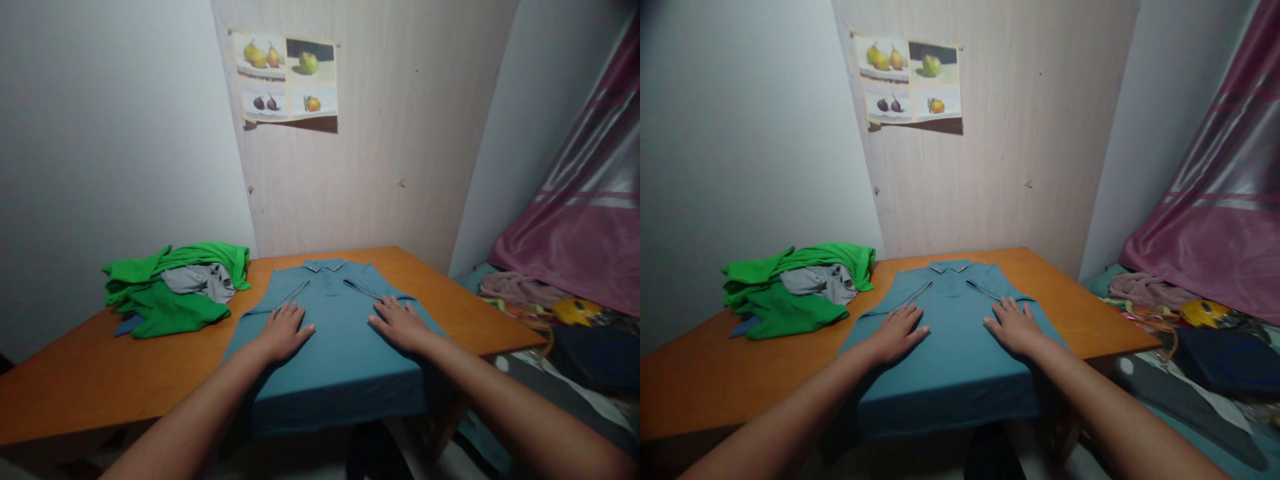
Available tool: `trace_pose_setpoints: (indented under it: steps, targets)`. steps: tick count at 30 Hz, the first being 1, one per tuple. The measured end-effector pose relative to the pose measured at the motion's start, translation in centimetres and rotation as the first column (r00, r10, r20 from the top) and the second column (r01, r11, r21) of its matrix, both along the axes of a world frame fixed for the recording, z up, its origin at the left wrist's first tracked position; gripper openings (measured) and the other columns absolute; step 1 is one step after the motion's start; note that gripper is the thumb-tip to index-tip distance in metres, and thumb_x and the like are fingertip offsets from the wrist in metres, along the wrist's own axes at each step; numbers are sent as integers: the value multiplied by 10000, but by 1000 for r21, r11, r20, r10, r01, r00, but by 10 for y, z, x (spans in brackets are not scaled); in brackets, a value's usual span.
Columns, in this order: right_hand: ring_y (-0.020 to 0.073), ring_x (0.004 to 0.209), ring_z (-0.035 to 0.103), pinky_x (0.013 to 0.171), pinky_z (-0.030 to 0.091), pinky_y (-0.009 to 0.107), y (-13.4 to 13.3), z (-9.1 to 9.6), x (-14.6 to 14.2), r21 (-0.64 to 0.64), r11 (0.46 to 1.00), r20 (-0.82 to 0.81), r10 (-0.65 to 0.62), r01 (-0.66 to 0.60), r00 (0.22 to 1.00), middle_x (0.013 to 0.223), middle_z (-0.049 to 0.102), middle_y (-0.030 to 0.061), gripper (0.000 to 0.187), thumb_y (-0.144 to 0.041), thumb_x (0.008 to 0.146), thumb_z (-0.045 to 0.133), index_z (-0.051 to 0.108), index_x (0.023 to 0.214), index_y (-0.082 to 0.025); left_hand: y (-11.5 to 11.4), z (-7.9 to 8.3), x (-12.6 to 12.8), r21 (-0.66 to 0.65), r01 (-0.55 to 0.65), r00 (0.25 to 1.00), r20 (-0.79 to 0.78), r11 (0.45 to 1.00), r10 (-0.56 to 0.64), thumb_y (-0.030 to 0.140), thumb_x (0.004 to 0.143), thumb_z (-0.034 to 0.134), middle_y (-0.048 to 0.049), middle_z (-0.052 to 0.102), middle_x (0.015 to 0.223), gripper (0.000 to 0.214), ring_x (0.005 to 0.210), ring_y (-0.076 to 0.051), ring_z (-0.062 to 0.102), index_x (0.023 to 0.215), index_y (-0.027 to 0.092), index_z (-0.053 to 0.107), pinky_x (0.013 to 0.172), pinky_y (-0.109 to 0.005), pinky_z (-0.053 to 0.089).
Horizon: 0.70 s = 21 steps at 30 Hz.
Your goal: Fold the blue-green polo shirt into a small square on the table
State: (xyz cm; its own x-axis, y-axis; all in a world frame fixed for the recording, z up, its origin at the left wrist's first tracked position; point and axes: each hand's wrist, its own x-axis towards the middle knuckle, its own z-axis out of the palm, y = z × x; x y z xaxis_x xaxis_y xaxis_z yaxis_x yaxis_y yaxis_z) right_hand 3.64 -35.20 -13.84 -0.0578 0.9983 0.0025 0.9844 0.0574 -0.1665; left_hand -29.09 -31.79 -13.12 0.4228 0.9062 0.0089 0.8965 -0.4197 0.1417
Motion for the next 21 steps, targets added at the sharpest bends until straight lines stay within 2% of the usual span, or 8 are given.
trace_pose_setpoints:
  steps: [5, 9, 18, 21]
  targets:
    - [326, 1545, 148, 1214, 94, 585, -13, -16, 15, -9, 999, 16, -49, 49, 999, 1670, 217, 122, 803, -707, 975, 218, 328, 1592, -205, -30, -6, -31, -22, -69, 997, 16, 997, 69, 688, 959, 305, -159, 229, 1659, 798, 1548, -334, 157, 1571, 178, 357, 1219, -575, 147]
    - [320, 1541, 171, 1217, 104, 584, -12, -19, 15, 5, 998, 18, -55, 55, 998, 1668, 227, 114, 814, -715, 970, 212, 333, 1589, -202, -42, -11, -48, -4, -134, 991, 23, 991, 134, 694, 959, 291, -127, 229, 1662, 790, 1549, -325, 166, 1575, 204, 358, 1216, -589, 141]
    - [329, 1533, 199, 1209, 129, 603, -9, -20, 15, 26, 998, 23, -52, 51, 998, 1659, 256, 119, 805, -706, 971, 216, 358, 1578, -196, -46, -19, -63, 131, -192, 977, 123, 973, 176, 645, 959, 383, -141, 429, 1578, 698, 1478, -338, 357, 1453, 180, 547, 1194, -532, 267]
    - [330, 1531, 207, 1208, 134, 601, -8, -21, 15, 30, 998, 17, -51, 51, 999, 1657, 262, 118, 808, -715, 966, 220, 360, 1577, -204, -45, -20, -64, 151, -199, 970, 173, 968, 172, 612, 953, 434, -151, 495, 1530, 658, 1443, -328, 420, 1401, 159, 599, 1180, -475, 317]
